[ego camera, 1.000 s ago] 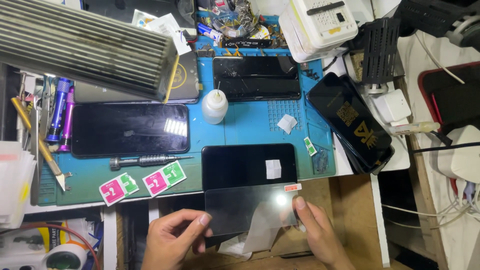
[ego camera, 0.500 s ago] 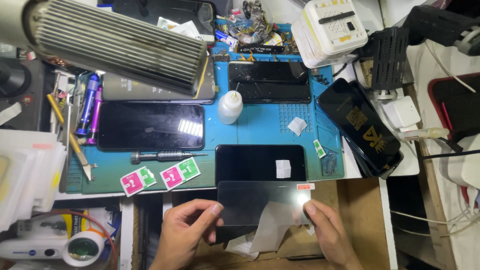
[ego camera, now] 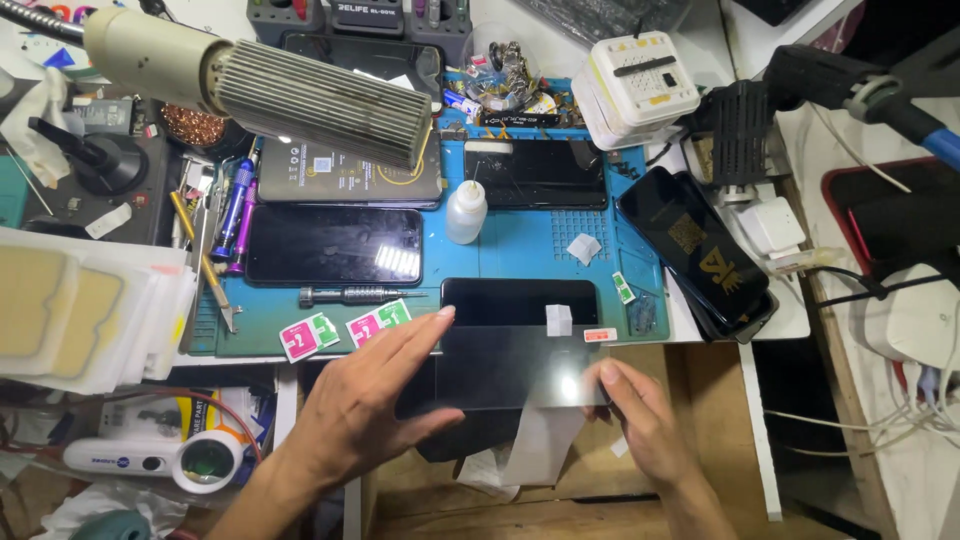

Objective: Cleaning a smartphone screen and preparing to apply a screen protector

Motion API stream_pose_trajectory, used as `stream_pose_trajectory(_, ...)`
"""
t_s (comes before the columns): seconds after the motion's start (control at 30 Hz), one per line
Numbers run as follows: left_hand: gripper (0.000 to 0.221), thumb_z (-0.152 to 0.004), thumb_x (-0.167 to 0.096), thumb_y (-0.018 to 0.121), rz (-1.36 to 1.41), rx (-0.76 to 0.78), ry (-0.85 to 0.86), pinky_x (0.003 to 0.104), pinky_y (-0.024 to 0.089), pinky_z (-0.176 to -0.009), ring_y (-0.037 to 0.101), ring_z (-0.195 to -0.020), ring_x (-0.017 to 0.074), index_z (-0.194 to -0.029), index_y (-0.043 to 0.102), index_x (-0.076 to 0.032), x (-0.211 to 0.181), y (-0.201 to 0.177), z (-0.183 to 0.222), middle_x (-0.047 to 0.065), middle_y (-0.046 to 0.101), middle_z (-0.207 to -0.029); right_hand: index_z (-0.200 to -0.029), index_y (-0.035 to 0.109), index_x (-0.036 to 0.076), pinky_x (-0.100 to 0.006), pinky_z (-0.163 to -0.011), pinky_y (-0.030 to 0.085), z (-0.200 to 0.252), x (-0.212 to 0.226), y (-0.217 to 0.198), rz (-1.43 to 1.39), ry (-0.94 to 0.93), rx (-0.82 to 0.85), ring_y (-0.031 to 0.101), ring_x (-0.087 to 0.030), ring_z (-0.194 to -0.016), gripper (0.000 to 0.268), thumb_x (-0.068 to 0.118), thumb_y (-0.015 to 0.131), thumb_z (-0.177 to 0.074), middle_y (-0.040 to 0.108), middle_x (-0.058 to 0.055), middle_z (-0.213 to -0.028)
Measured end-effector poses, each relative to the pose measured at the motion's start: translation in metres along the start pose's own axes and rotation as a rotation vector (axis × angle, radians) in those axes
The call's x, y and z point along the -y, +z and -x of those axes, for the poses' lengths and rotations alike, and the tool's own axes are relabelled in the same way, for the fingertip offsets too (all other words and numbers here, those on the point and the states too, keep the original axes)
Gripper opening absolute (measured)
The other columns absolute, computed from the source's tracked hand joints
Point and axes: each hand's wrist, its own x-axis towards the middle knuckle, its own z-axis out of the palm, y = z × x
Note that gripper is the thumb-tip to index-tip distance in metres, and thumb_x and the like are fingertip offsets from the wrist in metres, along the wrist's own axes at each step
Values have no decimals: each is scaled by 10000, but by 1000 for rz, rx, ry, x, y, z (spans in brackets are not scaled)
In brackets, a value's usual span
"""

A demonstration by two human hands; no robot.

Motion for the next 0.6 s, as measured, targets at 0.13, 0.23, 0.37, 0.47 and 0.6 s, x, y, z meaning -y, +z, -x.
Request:
stream_pose_trajectory(0.13, 1033, -751, -330, 926, -8, 11, 54, 370, 575, -970, 680, -1214, 292, -1557, 343, -52, 6, -4, -18, 175, 630, -1421, -917, 699, 49, -332, -722, 458, -7, 27, 0, 35, 176, -28, 593, -215, -729, 423, 390, 478, -1036, 655, -113, -785)
stream_pose_trajectory(0.23, 957, -812, -349, 887, 37, -40, 91, 348, 543, -1034, 612, -1349, 285, -1556, 360, -57, 12, -1, -26, 156, 563, -1524, -1095, 722, 9, -259, -580, 383, -7, 43, 7, 89, 48, -93, 498, -145, -635, 412, 290, 423, -1065, 601, -82, -704)
stream_pose_trajectory(0.37, 994, -799, -361, 910, 12, -89, 124, 349, 557, -1012, 648, -1305, 283, -1563, 351, -59, 22, 10, -28, 162, 590, -1496, -1295, 687, 15, -248, -583, 405, 1, 36, 14, 113, 3, -218, 494, -130, -627, 428, 253, 416, -1064, 601, -59, -710)
stream_pose_trajectory(0.47, 966, -812, -378, 898, -8, -105, 124, 362, 546, -1031, 650, -1299, 300, -1556, 374, -54, 27, 12, -28, 178, 605, -1475, -1247, 733, 63, -246, -652, 433, 6, 26, 20, 226, -56, -371, 464, -113, -624, 418, 286, 445, -1042, 591, -16, -669)
stream_pose_trajectory(0.6, 864, -875, -404, 825, -24, -93, 133, 380, 549, -988, 650, -1276, 307, -1542, 405, -51, 28, 13, -31, 181, 610, -1451, -1150, 752, 80, -251, -595, 407, 5, 15, 17, 245, -94, -450, 475, -108, -605, 359, 252, 458, -1036, 578, -16, -647)
